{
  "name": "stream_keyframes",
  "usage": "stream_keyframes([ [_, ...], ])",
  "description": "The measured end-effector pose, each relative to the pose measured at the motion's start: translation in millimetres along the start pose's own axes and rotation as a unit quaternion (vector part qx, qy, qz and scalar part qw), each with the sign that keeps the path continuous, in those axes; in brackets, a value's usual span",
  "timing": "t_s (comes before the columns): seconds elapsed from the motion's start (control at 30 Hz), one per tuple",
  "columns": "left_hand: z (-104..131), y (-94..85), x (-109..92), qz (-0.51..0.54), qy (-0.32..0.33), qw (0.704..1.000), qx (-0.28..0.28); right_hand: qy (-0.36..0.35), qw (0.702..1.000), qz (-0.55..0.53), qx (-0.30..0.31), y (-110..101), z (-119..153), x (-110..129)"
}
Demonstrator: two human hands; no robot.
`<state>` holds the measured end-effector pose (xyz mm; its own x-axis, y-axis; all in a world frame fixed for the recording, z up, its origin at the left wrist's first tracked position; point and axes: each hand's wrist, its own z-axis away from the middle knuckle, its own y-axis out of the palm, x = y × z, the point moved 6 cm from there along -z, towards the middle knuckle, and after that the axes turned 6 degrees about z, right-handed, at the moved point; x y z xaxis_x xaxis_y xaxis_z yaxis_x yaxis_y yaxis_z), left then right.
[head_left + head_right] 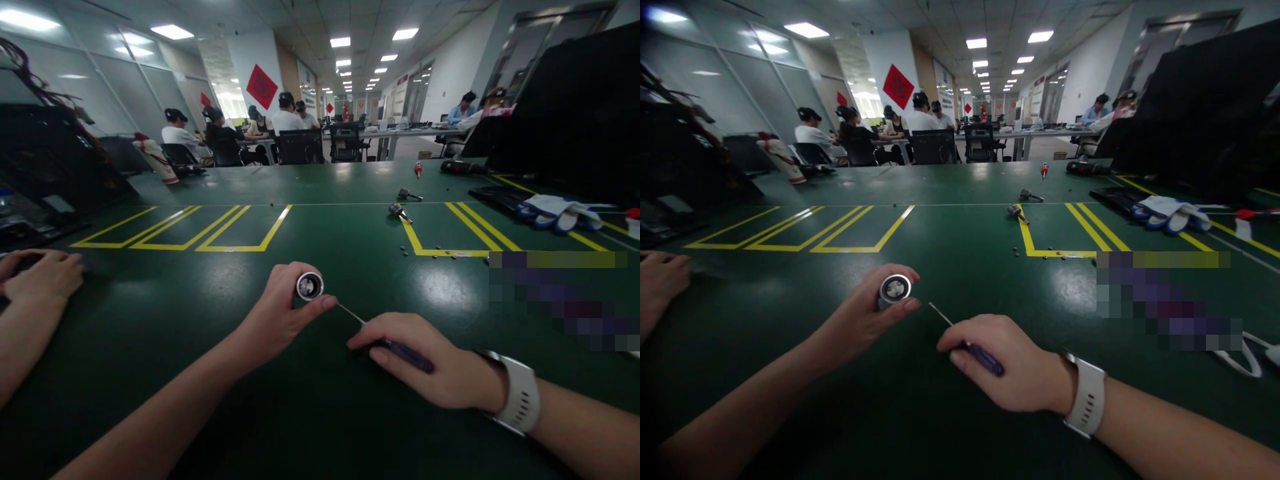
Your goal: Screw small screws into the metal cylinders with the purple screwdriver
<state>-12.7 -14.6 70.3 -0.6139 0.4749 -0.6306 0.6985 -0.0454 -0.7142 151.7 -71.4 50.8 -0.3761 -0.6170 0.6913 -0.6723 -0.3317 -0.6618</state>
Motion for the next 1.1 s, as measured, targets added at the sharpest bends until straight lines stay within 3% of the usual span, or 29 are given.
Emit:
stream_keyframes([
  [0.2, 1.3, 16.7, 2.4, -0.03, 0.031, 0.998, 0.042, 0.131, 0.968, -0.176, -0.125, -10.4, 0.7, -28.2],
  [0.33, 4.8, 24.8, 5.2, -0.01, -0.011, 0.997, 0.072, 0.21, 0.938, -0.223, -0.164, -8.0, 5.4, -48.7],
  [0.53, 9.6, 36.0, 8.8, 0.084, -0.058, 0.991, 0.091, 0.234, 0.929, -0.234, -0.163, -4.4, 6.3, -51.8],
  [0.8, 12.2, 47.0, 13.1, 0.191, -0.105, 0.971, 0.098, 0.239, 0.944, -0.187, -0.129, -3.8, 4.1, -47.4],
  [0.93, 15.9, 51.0, 14.0, 0.294, -0.171, 0.935, 0.106, 0.194, 0.972, -0.072, -0.112, -6.1, 0.0, -29.9],
  [1.1, 19.0, 55.1, 12.2, 0.427, -0.226, 0.871, 0.086, -0.002, 0.99, 0.076, -0.121, 0.8, 1.8, 0.5],
])
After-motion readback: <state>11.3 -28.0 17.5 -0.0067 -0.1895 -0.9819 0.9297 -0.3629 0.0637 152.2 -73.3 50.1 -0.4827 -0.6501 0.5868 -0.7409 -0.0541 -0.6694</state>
